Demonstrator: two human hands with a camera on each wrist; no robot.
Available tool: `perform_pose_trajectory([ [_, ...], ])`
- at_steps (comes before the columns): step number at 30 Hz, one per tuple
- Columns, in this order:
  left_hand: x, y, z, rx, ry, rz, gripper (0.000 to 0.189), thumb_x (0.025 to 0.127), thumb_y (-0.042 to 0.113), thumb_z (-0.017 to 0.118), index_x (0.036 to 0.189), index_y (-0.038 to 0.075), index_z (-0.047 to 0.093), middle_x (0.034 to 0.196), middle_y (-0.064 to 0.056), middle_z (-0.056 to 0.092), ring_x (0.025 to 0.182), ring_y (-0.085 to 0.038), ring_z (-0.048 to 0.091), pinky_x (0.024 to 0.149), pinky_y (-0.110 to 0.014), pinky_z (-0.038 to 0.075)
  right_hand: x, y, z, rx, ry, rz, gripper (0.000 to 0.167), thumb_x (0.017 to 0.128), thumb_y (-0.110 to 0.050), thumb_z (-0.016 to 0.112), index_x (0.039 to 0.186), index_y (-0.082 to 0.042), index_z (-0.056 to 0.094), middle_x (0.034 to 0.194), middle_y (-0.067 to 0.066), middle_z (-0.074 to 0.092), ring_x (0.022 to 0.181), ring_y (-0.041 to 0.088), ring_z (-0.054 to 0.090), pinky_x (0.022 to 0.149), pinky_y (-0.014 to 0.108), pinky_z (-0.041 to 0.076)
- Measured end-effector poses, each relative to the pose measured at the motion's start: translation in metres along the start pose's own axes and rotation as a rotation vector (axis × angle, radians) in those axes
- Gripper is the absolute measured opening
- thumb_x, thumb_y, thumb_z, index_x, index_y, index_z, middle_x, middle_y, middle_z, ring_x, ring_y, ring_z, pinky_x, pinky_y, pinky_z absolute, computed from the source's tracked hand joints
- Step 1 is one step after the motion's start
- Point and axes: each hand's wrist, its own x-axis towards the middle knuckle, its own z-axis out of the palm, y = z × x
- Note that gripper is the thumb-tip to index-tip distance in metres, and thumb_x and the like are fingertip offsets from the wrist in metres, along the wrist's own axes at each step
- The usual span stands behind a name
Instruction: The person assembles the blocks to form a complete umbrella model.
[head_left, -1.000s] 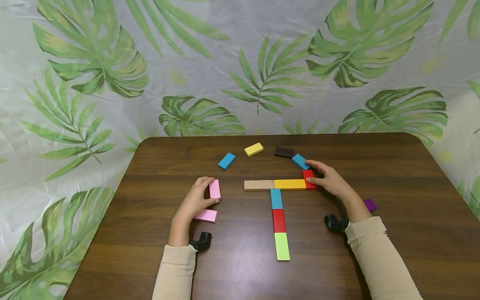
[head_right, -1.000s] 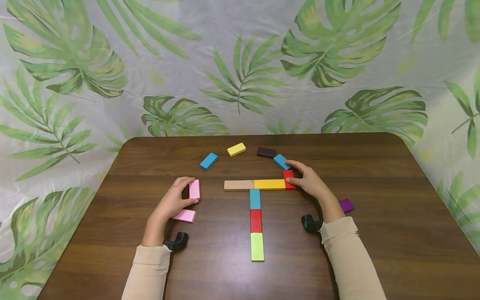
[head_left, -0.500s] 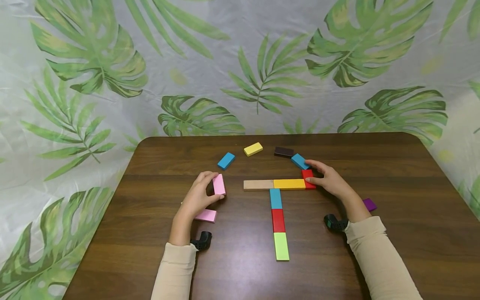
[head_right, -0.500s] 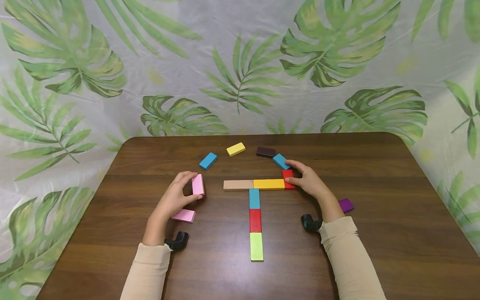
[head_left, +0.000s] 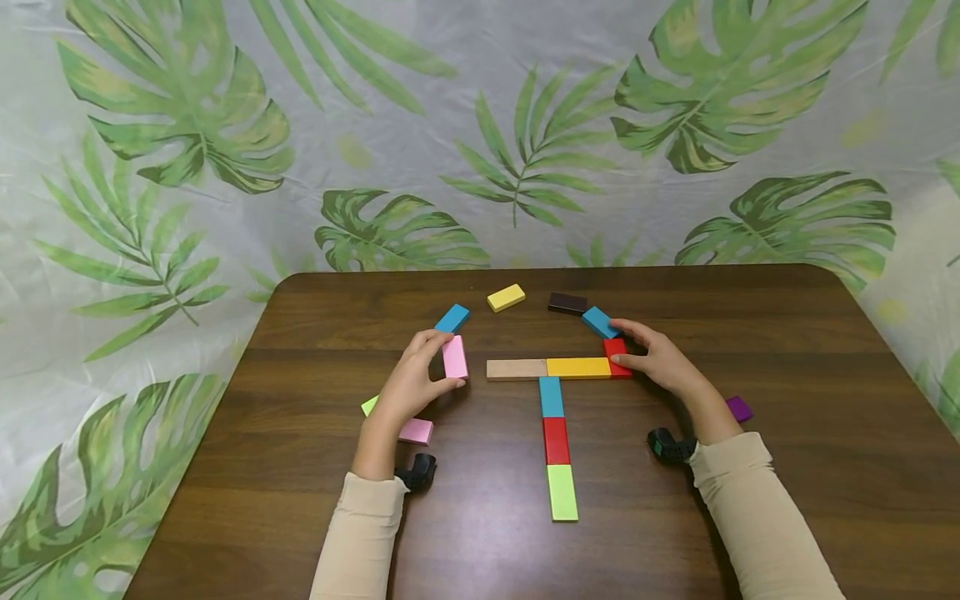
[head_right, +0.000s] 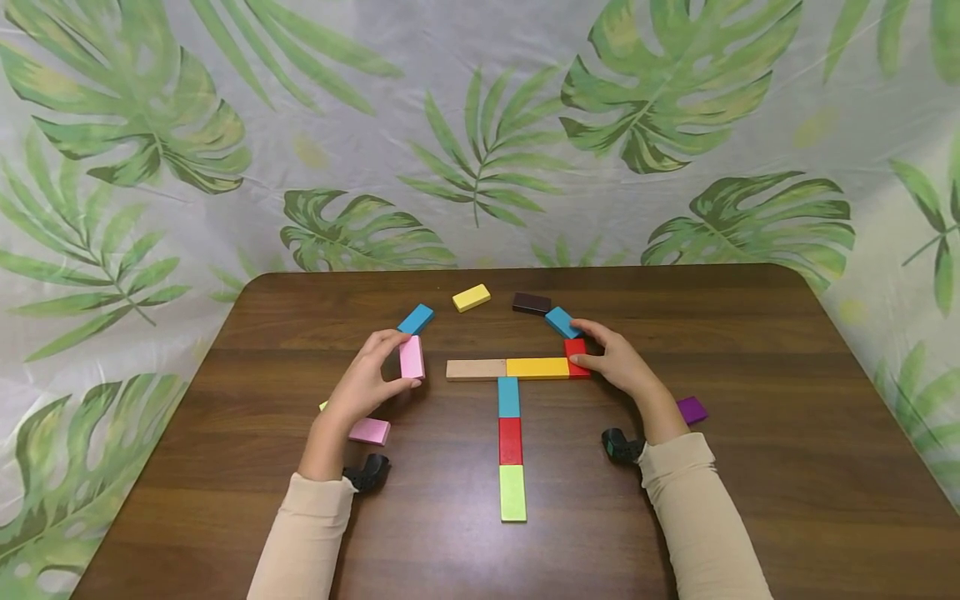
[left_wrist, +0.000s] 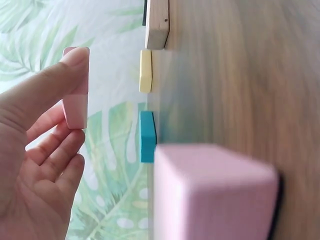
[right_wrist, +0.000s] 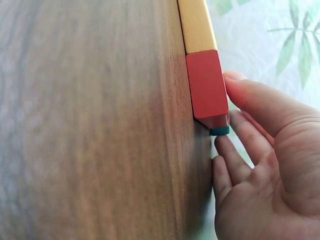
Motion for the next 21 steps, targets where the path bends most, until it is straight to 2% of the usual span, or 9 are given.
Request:
perform_pose_trajectory([
  [8,0.010,0.005,0.012,-0.002,-0.020,0.031,0.066,0.071,0.017,0.077,0.127,0.002,0.047,0.124,-0.010,0.042,0.117,-0.025,0.039,0.097,-0.038,0.033,0.000,-0.001,0.000,-0.007,0.002,-0.010,0.060,0.086,-0.022,0.062,0.137,-0.004,0.034,0.139,0.022,0.029,0.127,0.042,0.021,0.100,0.056,0.017],
  [21,0.019,0.000,0.026,0.074,-0.082,-0.034,0.066,0.074,0.018,0.075,0.130,0.003,0.044,0.130,-0.012,0.039,0.118,-0.025,0.040,0.098,-0.036,0.033,0.000,-0.002,0.000,0.017,-0.002,0.005,0.060,0.086,-0.021,0.062,0.137,-0.006,0.035,0.140,0.019,0.029,0.128,0.040,0.019,0.101,0.055,0.015],
])
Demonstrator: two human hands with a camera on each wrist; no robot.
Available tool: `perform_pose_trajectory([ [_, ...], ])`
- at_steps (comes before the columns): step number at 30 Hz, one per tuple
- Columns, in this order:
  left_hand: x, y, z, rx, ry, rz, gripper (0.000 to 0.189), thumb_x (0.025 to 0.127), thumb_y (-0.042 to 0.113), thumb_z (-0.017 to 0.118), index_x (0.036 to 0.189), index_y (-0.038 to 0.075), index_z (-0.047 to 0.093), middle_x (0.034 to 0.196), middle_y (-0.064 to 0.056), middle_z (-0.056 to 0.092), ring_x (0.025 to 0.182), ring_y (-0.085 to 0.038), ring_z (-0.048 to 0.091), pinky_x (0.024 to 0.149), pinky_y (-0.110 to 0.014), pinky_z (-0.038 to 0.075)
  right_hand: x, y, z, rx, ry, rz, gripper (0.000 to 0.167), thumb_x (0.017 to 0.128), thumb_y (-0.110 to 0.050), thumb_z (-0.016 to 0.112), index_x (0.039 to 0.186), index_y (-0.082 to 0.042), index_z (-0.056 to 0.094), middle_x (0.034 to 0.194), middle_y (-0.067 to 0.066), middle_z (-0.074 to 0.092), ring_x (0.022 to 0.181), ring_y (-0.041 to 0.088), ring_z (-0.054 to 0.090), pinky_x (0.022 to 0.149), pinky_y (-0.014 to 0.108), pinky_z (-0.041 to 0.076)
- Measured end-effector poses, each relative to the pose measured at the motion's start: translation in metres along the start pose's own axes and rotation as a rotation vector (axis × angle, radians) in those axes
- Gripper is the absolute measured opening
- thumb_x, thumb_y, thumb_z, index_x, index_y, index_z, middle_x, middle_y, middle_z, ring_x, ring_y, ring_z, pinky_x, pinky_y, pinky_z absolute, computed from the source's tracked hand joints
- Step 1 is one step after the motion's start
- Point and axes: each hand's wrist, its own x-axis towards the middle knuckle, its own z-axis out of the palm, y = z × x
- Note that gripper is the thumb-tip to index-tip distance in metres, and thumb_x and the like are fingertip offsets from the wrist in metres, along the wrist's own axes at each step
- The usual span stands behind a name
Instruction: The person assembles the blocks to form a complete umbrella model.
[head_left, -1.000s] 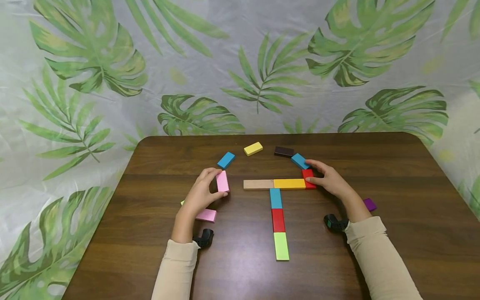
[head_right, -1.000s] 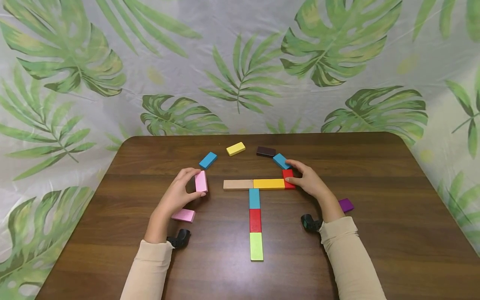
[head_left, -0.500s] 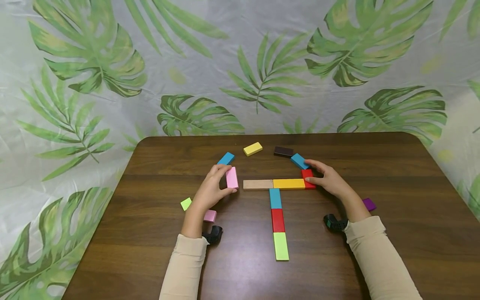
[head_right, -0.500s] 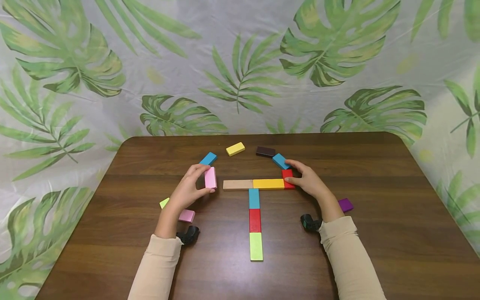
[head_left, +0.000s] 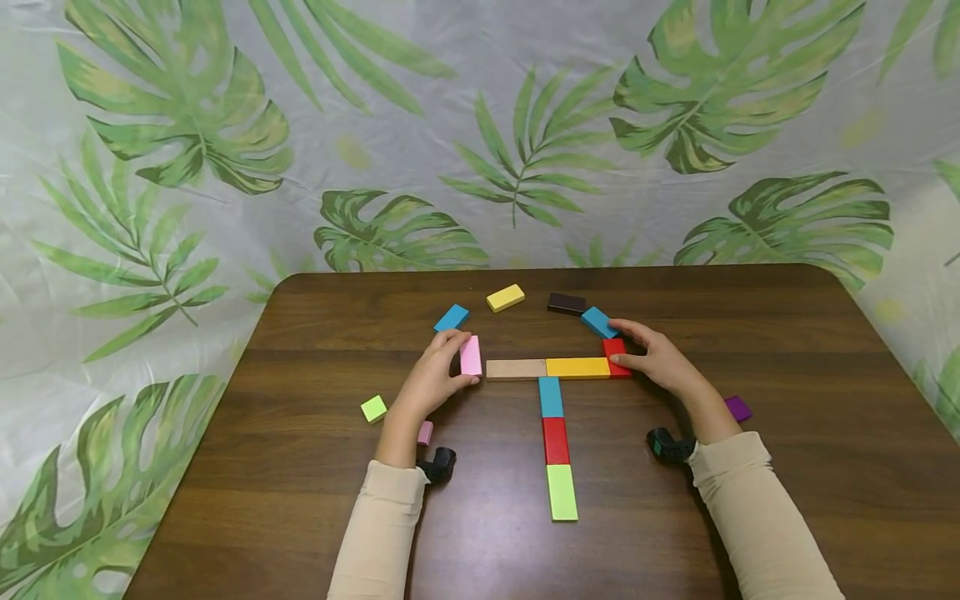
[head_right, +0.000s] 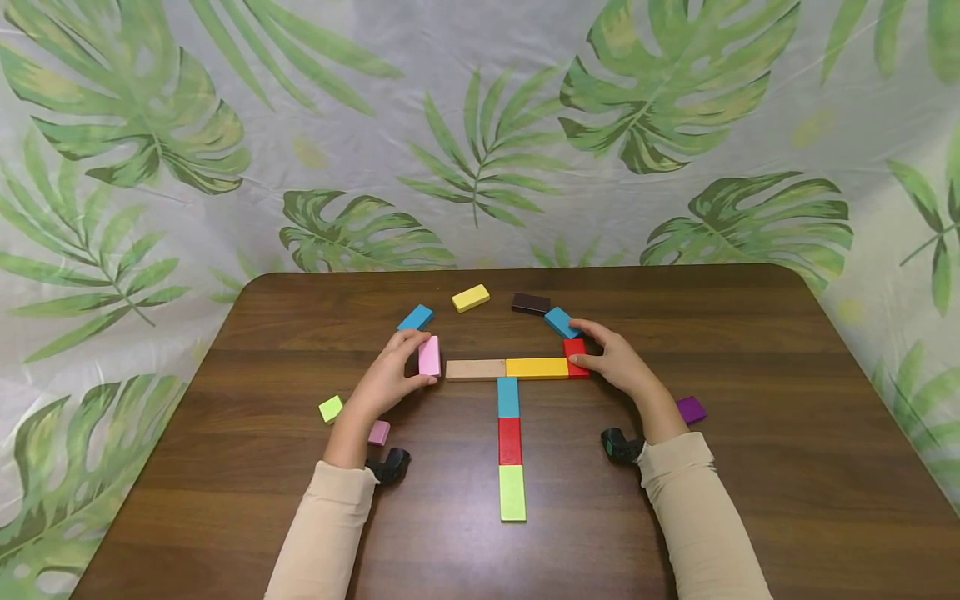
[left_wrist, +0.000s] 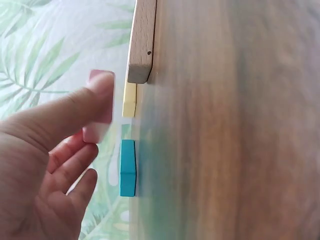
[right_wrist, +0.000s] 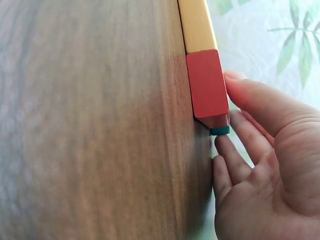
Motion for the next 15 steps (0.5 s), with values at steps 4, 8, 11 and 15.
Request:
perform_pose_trajectory([
  [4,0.0020,-0.0020,0.0026,0.023,-0.011,-0.015,0.066,0.074,0.018,0.074,0.130,0.002,0.045,0.129,-0.011,0.040,0.117,-0.025,0.042,0.097,-0.037,0.034,-0.0006,-0.0012,0.0000,0.008,0.000,-0.005,0.060,0.086,-0.021,0.062,0.137,-0.005,0.034,0.140,0.020,0.029,0.129,0.040,0.019,0.101,0.055,0.015],
  [8,0.0033,-0.0045,0.0052,0.049,-0.023,-0.022,0.065,0.074,0.018,0.075,0.130,0.001,0.045,0.127,-0.010,0.042,0.115,-0.024,0.044,0.096,-0.036,0.035,-0.0007,-0.0009,-0.0002,0.010,0.003,-0.008,0.060,0.086,-0.020,0.062,0.137,-0.005,0.035,0.140,0.020,0.029,0.128,0.040,0.019,0.101,0.055,0.014],
  [11,0.0036,-0.0065,0.0069,0.059,-0.034,-0.032,0.065,0.074,0.019,0.074,0.130,0.002,0.045,0.127,-0.009,0.042,0.114,-0.024,0.045,0.095,-0.037,0.036,-0.0005,0.0002,0.0000,0.004,0.003,-0.009,0.060,0.086,-0.020,0.062,0.137,-0.005,0.035,0.140,0.020,0.029,0.128,0.040,0.019,0.101,0.055,0.015],
  [15,0.0039,-0.0088,0.0087,0.046,-0.049,-0.044,0.064,0.075,0.019,0.074,0.130,0.003,0.045,0.127,-0.009,0.042,0.114,-0.024,0.045,0.094,-0.039,0.037,0.0000,0.0016,0.0005,0.007,-0.001,-0.010,0.060,0.086,-0.020,0.062,0.137,-0.006,0.035,0.140,0.019,0.030,0.129,0.039,0.019,0.101,0.055,0.015],
])
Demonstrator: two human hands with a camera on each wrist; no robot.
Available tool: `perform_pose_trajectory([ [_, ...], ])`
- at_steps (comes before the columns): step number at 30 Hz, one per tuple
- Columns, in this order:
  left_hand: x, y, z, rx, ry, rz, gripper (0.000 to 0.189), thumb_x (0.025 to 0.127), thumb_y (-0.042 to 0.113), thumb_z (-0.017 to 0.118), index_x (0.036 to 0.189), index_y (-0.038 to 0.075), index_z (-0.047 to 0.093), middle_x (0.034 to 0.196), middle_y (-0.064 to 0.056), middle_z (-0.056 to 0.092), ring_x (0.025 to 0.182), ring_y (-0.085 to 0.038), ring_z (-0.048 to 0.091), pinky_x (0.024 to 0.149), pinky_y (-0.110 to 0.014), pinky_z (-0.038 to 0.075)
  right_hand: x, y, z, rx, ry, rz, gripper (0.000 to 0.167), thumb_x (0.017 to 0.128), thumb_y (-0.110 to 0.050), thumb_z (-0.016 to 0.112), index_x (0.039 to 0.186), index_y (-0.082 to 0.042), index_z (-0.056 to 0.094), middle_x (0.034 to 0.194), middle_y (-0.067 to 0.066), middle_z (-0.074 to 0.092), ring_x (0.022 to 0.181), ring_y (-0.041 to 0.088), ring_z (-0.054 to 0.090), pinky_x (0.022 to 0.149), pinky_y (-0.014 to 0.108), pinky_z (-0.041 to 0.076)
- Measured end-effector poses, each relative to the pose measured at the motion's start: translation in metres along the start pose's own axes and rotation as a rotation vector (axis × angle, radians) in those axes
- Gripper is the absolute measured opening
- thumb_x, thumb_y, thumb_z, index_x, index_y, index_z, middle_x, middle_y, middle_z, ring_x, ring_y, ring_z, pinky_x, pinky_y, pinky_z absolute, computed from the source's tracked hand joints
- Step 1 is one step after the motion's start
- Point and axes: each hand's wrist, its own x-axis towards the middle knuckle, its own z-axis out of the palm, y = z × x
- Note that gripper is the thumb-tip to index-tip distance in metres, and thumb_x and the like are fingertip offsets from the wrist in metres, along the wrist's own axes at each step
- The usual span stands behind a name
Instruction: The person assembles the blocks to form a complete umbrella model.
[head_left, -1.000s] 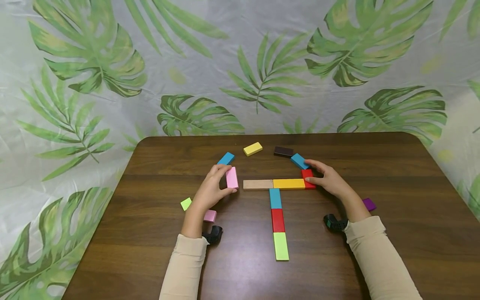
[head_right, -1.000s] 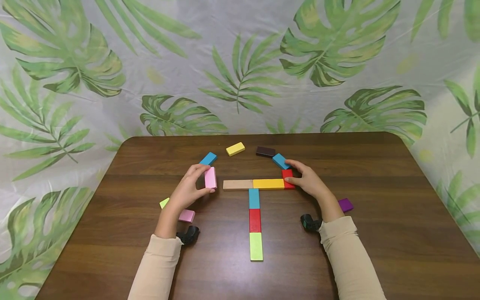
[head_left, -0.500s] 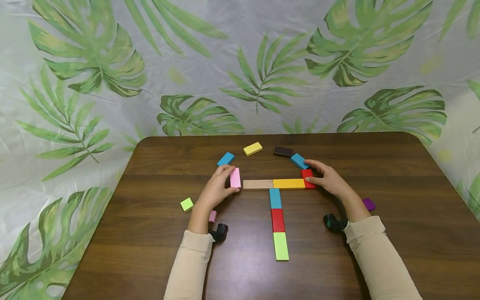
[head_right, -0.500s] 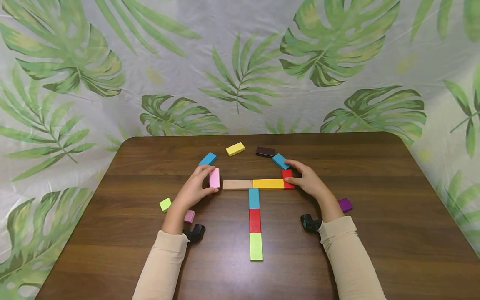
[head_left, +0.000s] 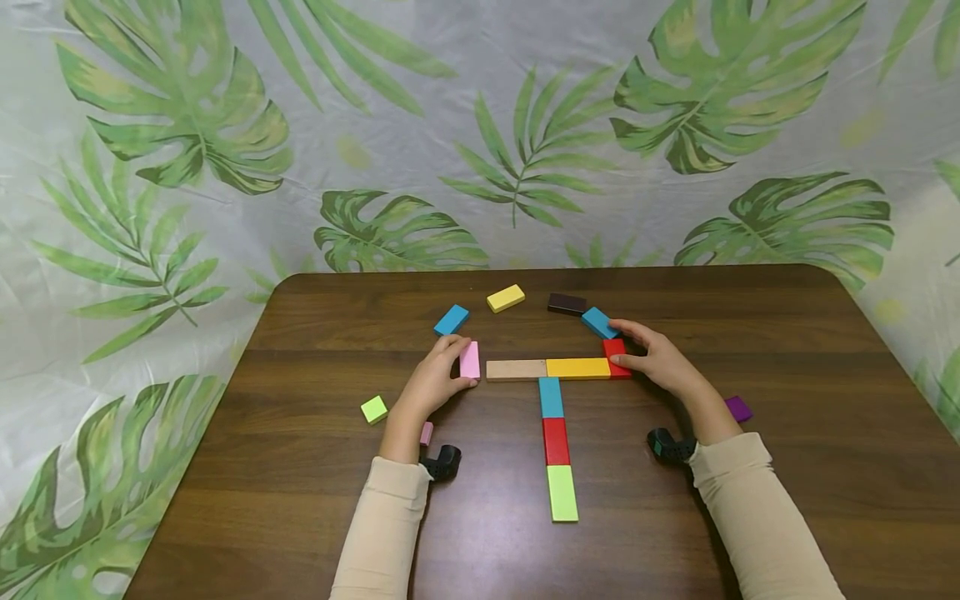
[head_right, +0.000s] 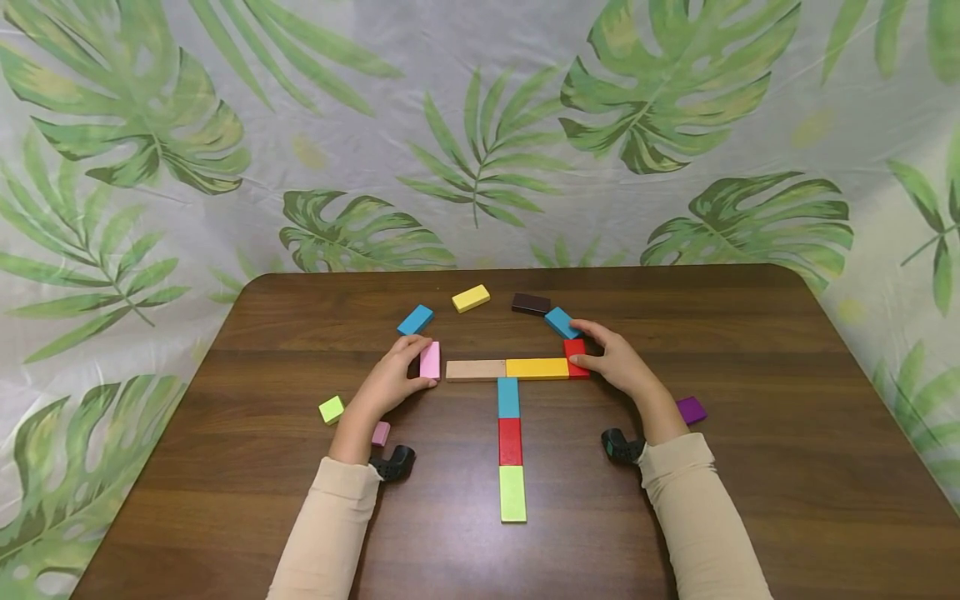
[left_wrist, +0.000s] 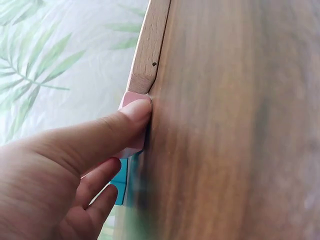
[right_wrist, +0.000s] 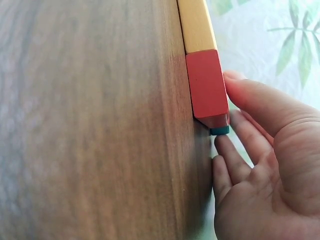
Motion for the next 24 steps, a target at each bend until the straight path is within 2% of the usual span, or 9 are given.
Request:
perform_pose_trajectory([
  [13,0.0021,-0.0036,0.0017,-0.071,-0.032,-0.014,0.064,0.075,0.022,0.073,0.130,0.003,0.045,0.131,-0.010,0.042,0.119,-0.024,0.041,0.097,-0.039,0.033,0.0005,-0.0001,0.0002,0.001,-0.007,0.008,0.060,0.086,-0.020,0.062,0.138,-0.006,0.034,0.141,0.018,0.028,0.129,0.039,0.018,0.100,0.056,0.015],
  [24,0.0023,-0.0030,0.0025,-0.065,-0.036,0.005,0.065,0.075,0.023,0.074,0.130,0.004,0.045,0.131,-0.010,0.042,0.119,-0.024,0.041,0.098,-0.038,0.032,0.0006,-0.0001,-0.0001,0.010,-0.011,0.014,0.061,0.086,-0.021,0.062,0.138,-0.007,0.034,0.141,0.019,0.027,0.130,0.038,0.018,0.100,0.056,0.015],
])
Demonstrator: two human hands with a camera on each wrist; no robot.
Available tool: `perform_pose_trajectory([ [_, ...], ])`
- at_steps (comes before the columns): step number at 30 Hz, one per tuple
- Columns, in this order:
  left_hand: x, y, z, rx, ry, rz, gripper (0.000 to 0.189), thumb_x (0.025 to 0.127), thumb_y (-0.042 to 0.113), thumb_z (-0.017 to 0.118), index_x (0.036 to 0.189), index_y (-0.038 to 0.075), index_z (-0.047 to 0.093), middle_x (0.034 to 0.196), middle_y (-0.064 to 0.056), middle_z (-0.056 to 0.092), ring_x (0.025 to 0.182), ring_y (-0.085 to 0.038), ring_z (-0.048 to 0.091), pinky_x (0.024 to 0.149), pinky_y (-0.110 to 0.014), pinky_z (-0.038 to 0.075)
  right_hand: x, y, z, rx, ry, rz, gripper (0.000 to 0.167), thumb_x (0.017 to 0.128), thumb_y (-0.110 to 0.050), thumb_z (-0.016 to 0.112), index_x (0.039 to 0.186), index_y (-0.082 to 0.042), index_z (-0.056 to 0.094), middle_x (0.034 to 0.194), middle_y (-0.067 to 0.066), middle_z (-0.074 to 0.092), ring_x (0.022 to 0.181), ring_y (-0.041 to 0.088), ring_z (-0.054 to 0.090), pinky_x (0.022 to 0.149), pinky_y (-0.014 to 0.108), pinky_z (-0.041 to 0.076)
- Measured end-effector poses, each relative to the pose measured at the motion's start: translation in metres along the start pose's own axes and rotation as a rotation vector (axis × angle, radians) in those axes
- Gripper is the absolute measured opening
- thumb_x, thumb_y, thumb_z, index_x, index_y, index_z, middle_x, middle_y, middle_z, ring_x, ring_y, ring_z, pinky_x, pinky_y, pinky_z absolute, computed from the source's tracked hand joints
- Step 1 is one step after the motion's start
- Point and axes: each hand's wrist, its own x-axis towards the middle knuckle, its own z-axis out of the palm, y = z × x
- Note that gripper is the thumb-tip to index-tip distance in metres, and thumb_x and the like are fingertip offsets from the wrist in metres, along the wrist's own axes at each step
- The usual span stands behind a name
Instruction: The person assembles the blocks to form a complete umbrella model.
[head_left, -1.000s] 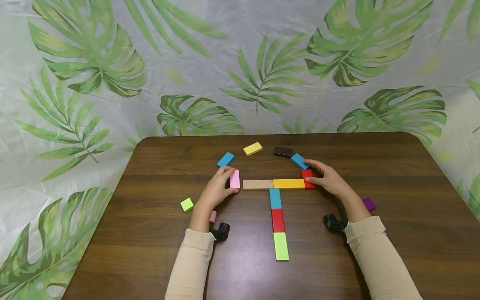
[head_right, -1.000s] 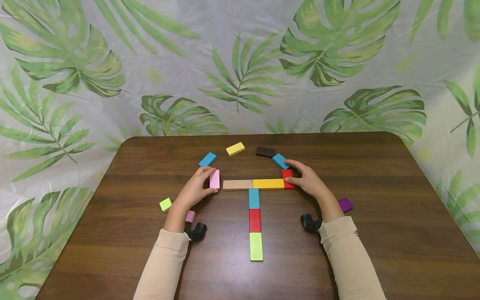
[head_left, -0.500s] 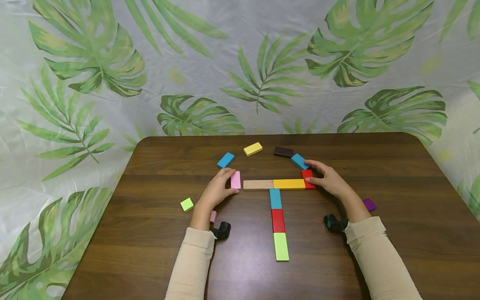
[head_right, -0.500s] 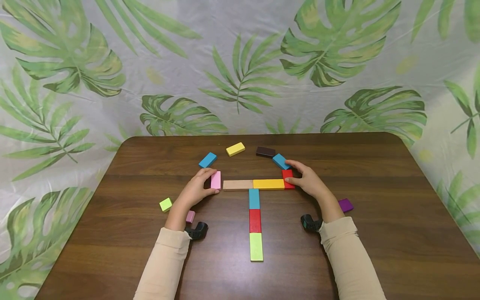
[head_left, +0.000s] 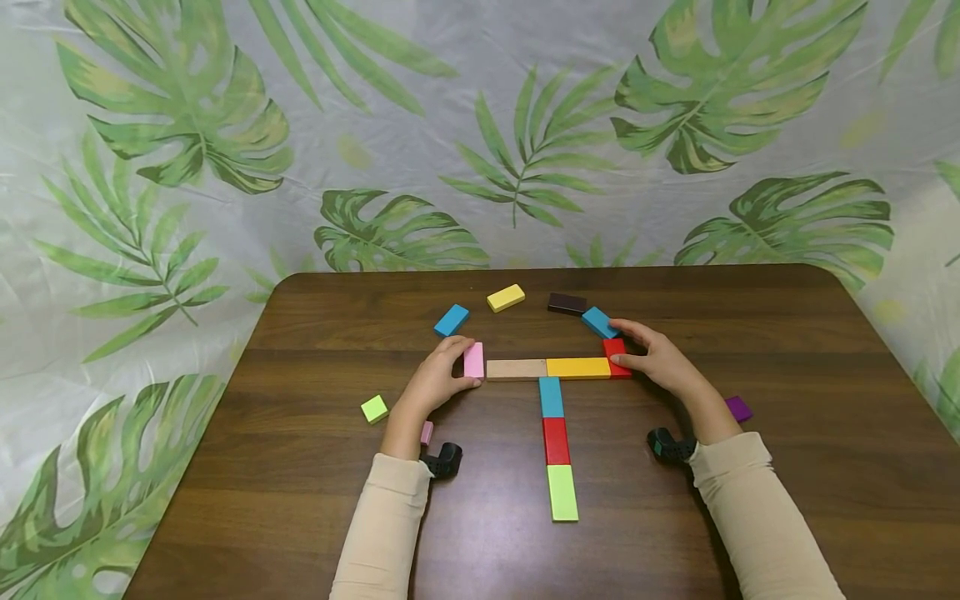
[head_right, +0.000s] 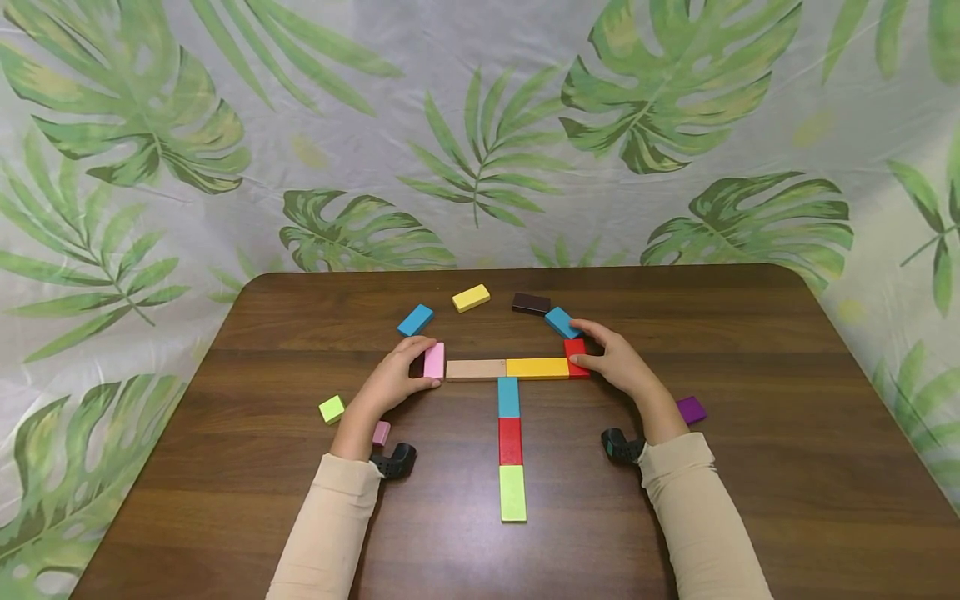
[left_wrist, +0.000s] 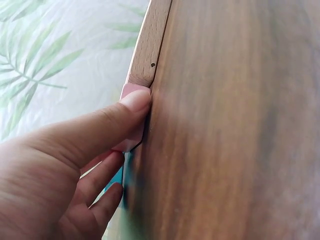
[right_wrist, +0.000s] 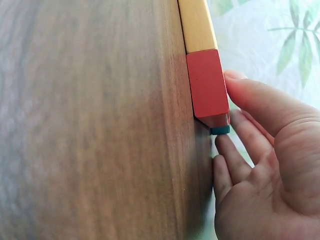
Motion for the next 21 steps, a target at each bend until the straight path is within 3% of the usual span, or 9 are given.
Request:
perform_pose_trajectory([
  [17,0.001,0.002,0.002,0.010,-0.018,0.001,0.066,0.076,0.025,0.073,0.132,0.006,0.044,0.132,-0.008,0.041,0.120,-0.022,0.039,0.099,-0.037,0.031,-0.001,-0.001,0.000,0.010,0.002,-0.014,0.059,0.087,-0.018,0.060,0.137,-0.003,0.033,0.140,0.021,0.027,0.129,0.040,0.018,0.101,0.056,0.014],
  [21,0.000,0.002,0.002,0.009,-0.023,0.000,0.066,0.076,0.025,0.072,0.132,0.006,0.044,0.132,-0.007,0.040,0.121,-0.021,0.038,0.099,-0.036,0.031,-0.005,-0.017,0.000,0.026,-0.003,-0.006,0.057,0.087,-0.011,0.059,0.136,0.001,0.033,0.140,0.024,0.026,0.129,0.042,0.017,0.100,0.057,0.014],
])
